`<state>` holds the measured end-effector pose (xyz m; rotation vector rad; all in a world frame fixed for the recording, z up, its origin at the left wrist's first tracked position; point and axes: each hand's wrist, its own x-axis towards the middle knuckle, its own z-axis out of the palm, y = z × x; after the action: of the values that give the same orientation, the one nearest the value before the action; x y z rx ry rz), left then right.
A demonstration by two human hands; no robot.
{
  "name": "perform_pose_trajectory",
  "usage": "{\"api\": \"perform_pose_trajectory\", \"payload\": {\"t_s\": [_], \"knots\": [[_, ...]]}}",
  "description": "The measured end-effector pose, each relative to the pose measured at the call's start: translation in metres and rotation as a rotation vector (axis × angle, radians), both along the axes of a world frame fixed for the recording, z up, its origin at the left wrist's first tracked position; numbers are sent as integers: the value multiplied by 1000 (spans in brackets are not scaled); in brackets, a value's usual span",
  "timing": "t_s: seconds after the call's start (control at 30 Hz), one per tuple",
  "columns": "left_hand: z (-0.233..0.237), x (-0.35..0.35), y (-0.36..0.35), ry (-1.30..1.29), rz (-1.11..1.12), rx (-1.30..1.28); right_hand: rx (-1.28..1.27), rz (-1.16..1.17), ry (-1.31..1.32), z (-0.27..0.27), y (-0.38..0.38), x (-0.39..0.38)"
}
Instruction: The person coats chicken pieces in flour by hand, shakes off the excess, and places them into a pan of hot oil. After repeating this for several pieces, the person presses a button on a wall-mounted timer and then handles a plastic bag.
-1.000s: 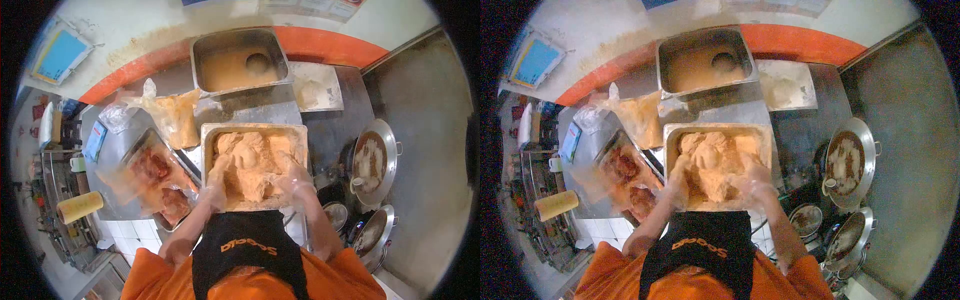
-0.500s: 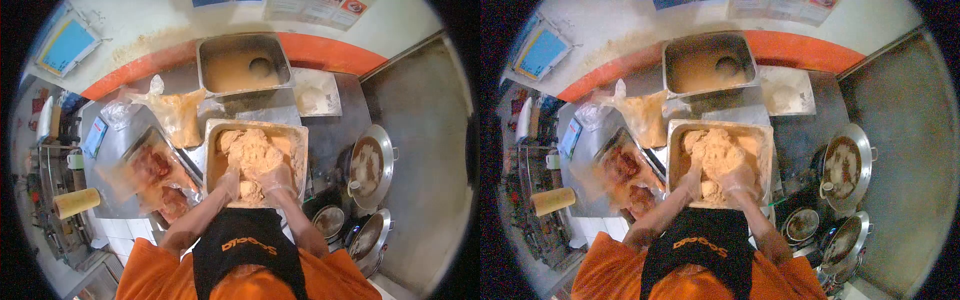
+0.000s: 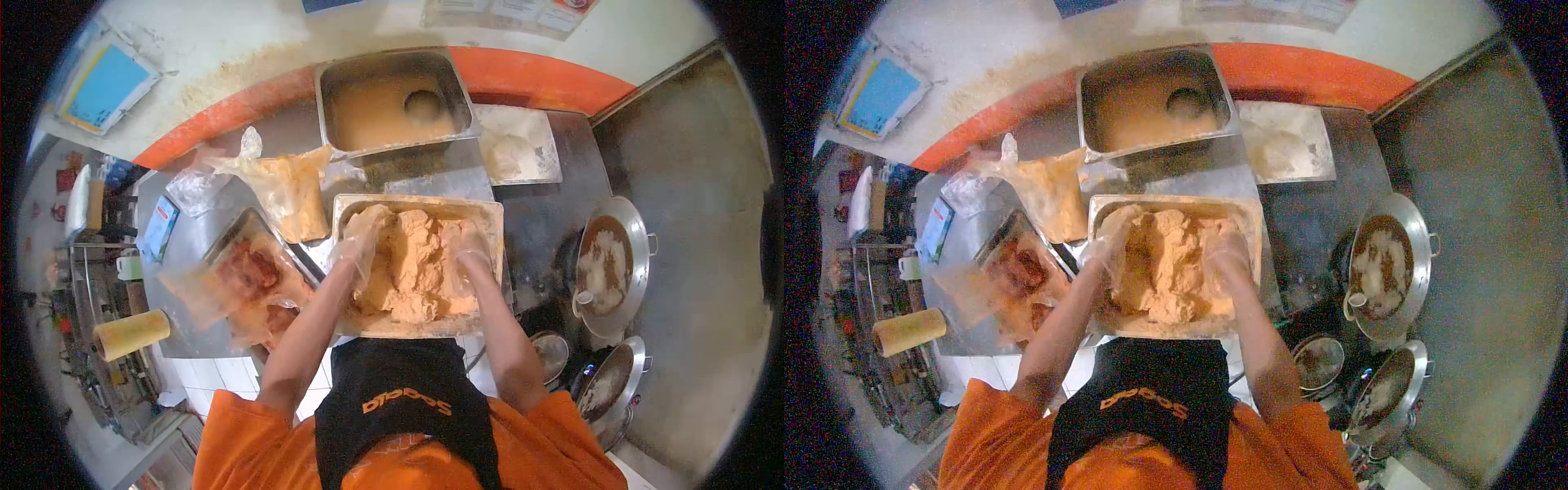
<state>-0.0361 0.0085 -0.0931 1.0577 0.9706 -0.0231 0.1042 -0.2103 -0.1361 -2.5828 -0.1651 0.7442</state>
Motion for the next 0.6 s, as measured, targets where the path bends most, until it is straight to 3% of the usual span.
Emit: {"api": "perform_pose_trajectory", "payload": {"t_s": [0.13,0.2,0.27,0.3,0.33,0.4,0.43,0.47,0.5,0.53,0.57,0.6], "knots": [[-3,16,1,42,-26,-13,217,42,123,-26,7,10],[-28,22,4,51,-51,27,443,-91,434,-27,28,12],[-14,20,-1,61,-79,67,478,-77,520,-8,42,4],[26,18,-9,120,-77,156,505,-59,604,7,46,6],[49,15,-15,181,-71,244,510,-50,594,18,46,8],[30,5,-12,63,-70,213,115,199,186,42,41,0],[3,-2,-9,192,-133,304,96,112,405,93,45,-14],[-13,-12,-8,322,-203,394,85,224,471,152,47,-29],[45,-35,-15,14,-654,1000,77,337,527,194,50,-40],[56,-53,-29,14,-652,997,15,392,315,207,51,-63],[61,-69,-42,-42,-479,1078,-43,442,100,211,47,-88],[66,-80,-53,-98,-300,1154,-44,442,96,198,36,-103]]}}
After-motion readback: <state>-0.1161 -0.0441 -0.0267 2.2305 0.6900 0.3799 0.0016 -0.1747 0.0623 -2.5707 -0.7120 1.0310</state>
